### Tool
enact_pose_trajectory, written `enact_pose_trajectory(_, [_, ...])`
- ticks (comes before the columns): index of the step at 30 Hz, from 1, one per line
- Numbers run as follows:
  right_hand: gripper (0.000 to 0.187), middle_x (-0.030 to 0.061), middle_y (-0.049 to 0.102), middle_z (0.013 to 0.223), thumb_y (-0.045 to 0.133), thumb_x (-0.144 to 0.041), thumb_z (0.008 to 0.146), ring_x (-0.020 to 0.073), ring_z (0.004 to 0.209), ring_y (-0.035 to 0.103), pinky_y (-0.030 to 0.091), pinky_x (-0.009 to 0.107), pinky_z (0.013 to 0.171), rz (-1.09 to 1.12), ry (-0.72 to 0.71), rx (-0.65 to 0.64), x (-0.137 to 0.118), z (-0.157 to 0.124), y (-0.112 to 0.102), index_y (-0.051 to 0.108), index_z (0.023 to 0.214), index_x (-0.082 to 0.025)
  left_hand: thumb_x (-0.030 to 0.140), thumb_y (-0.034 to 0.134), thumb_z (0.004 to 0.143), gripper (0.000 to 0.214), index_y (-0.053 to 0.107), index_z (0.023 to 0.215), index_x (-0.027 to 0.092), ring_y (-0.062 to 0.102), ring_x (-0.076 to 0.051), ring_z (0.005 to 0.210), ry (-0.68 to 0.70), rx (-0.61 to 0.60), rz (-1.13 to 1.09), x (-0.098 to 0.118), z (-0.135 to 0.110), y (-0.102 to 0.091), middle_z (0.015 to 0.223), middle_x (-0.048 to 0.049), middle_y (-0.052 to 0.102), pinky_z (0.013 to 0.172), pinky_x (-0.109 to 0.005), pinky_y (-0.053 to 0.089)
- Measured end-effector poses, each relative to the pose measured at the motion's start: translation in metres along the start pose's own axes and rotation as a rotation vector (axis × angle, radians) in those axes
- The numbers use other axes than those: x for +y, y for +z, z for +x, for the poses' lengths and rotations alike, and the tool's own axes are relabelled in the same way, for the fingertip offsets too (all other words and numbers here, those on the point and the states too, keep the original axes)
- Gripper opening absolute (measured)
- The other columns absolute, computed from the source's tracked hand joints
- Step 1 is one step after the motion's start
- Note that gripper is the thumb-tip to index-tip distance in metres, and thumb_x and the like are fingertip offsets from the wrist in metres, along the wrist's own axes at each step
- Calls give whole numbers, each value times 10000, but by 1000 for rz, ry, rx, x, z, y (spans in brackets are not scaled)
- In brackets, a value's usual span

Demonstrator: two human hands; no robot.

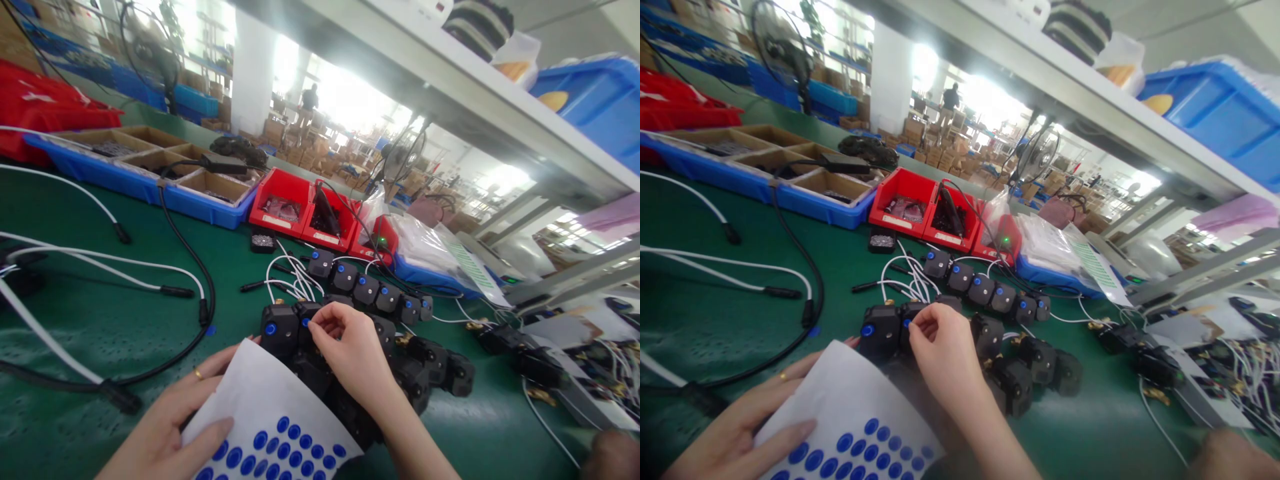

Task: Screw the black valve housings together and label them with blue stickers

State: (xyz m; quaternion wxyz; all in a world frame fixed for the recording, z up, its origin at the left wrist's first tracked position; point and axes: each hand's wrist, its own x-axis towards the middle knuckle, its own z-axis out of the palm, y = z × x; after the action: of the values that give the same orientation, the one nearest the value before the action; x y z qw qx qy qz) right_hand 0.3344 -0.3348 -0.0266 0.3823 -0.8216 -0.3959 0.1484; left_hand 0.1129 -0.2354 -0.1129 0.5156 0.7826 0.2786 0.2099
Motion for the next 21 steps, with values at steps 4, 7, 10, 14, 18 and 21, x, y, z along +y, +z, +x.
enact_pose_trajectory(4, [128,-4,664,666,621,-106,793,137,589,605,476,230,561,-22,-16,3,0,0,0,668,700,-180,569,659,826,351,830,1030,340,620,-376,1295,3,4,1,-4,-1,0,1447,-33,654,1083,-405,512])
enact_pose_trajectory(7, [128,0,668,667,620,-125,805,142,590,611,487,238,568,-47,-17,2,0,0,0,665,700,-183,569,665,824,353,831,1034,339,604,-383,1316,3,9,-7,-4,-1,1,1439,-41,660,1080,-397,515])
enact_pose_trajectory(10, [135,3,672,673,621,-127,818,145,592,616,491,242,569,-60,-18,7,1,0,0,668,707,-185,571,667,824,361,832,1037,331,591,-393,1328,-1,3,-18,-5,-1,1,1445,-46,655,1079,-407,516])
enact_pose_trajectory(14, [143,1,671,676,643,-107,826,151,603,623,486,248,576,-90,-16,8,3,0,2,669,707,-183,560,656,834,385,819,1092,326,571,-389,1350,-10,-14,-27,-6,-2,1,1486,-42,618,1088,-423,509])
enact_pose_trajectory(18, [139,1,666,676,674,-108,830,155,606,623,474,254,577,-103,-21,5,5,3,2,668,710,-178,564,621,843,400,820,1092,321,555,-384,1364,5,-39,-7,-3,-1,1,1504,-47,601,1095,-429,496])
enact_pose_trajectory(21, [154,-3,650,672,687,-104,825,151,607,606,465,254,582,-121,-36,27,3,2,-2,654,696,-179,569,606,841,382,841,1001,313,548,-383,1371,-14,-46,-16,2,0,0,1483,-54,620,1088,-414,495])
